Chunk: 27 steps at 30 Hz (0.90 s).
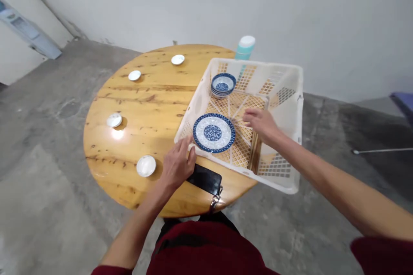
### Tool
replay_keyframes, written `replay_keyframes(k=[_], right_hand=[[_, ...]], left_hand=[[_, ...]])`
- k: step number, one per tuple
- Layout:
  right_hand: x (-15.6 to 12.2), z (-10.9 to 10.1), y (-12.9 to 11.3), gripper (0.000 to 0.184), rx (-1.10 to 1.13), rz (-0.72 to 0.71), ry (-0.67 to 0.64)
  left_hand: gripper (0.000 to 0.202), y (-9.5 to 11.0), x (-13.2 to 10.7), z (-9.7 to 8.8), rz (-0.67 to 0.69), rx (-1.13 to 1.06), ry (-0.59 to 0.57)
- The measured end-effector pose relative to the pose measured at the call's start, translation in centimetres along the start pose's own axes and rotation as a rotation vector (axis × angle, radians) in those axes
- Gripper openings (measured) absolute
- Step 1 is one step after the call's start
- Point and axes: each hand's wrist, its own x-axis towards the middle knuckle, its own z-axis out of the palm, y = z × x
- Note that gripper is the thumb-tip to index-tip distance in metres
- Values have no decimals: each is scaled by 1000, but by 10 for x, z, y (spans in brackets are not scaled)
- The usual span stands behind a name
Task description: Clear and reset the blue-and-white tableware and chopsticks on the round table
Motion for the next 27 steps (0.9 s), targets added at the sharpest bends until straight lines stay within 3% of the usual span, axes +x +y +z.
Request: replay_keyframes(k=[3,6,9,13,17,22,27], right_hand=[[-58,-19,-29,25,184,-117,140],[-135,-3,-37,27,170,-201,244],[-212,56,-21,33,201,-90,200],[-305,167,4,45,318,149,-161],[-378,263,7,49,398,278,-436],[-425,334,-3,42,378,297,-637],[-431,377,-15,32,318,309,-800]], left_hand=[[39,-29,-59,9,-31,5,58],[38,-62,-127,15,-66,27,68],[34,-97,-198,11,-114,50,49],[32,-135,-288,-9,-268,68,58],[33,-160,-363,-38,-379,67,51],[32,-180,-427,-74,-523,-3,84],[32,-204,-451,-94,-638,-53,108]])
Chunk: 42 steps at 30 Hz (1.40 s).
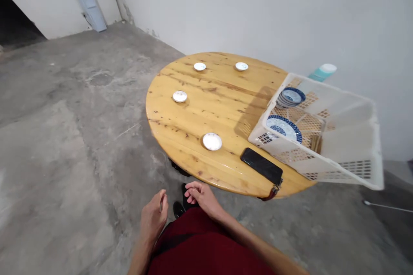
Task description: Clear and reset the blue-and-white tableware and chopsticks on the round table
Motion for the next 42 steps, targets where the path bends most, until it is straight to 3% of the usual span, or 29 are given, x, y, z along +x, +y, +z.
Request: replay_keyframes(k=[4,8,12,18,22,25,30,35,39,42], right_hand=[[29,25,-4,23,-48,49,-22],[69,56,-12,23,-48,97,-41],[119,86,-32,24,-2,103,-38],[198,113,-86,21,96,89,90],[251,141,-129,15,90,80,119],[287,174,-158,16,50,55,51],[337,224,-184,18,-26,12,-40],[373,266,-184,16,23,37,107],[397,306,-186,20,134,49,251],[415,330,-196,23,118,3,273]], left_hand=[[32,-21,21,-7,32,-24,0],[33,-40,62,-20,87,-32,-11],[34,-57,125,-48,148,-2,-74],[37,-88,228,-88,248,37,-168],[37,-124,272,-100,198,-1,-150],[38,-160,294,-105,125,-47,-150],[40,-225,342,-118,80,-102,-208],[41,-272,427,-162,86,-50,-362],[43,-292,491,-207,113,-56,-411],[46,-303,530,-226,112,-112,-437]])
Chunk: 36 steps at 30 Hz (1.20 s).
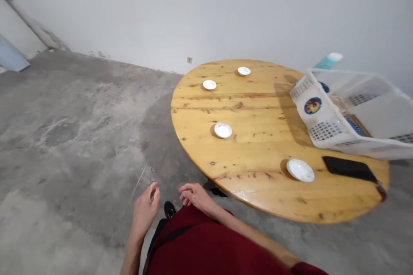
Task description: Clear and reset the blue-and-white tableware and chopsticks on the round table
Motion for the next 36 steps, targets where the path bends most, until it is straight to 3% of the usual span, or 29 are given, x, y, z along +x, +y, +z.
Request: replay_keyframes(k=[3,10,16,22,26,30,36], right_hand=[[12,14,-12,23,-57,-82,69],[64,13,-37,27,0,-123,252],[153,-4,-90,29,226,-134,380],[220,-46,-162,29,394,-155,500],[233,-83,-191,28,434,-223,597],[226,-112,-200,36,516,-263,724],[218,-121,-190,47,743,-238,962]], left_hand=[[47,-6,31,-13,17,-38,-57],[43,13,122,-2,229,-29,-281],[42,50,228,-18,306,97,-383],[41,102,328,-41,342,172,-461],[42,135,376,-37,386,165,-489],[42,166,416,-21,447,213,-603],[43,230,493,5,593,192,-686]])
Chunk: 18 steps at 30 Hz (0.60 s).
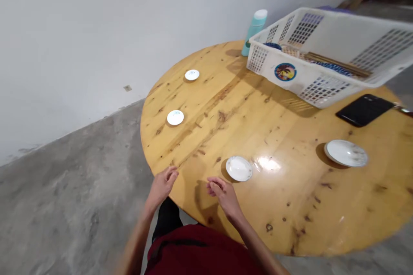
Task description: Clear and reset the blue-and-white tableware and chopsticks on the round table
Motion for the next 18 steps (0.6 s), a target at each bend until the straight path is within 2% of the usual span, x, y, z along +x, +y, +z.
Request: replay_keyframes(k=[4,7,9,14,18], right_hand=[[6,15,12,51,59,24,132],[19,39,16,47,67,35,222],[29,58,17,46,67,57,292],[46,101,25,55,128,205,491],[50,136,38,62,236,321,597]], left_hand=[[43,12,90,-48,57,-109,15],[37,21,176,-80,99,-161,17],[32,25,239,-94,124,-190,1],[26,32,386,-105,96,-200,-27],[26,43,477,-100,44,-193,-89]])
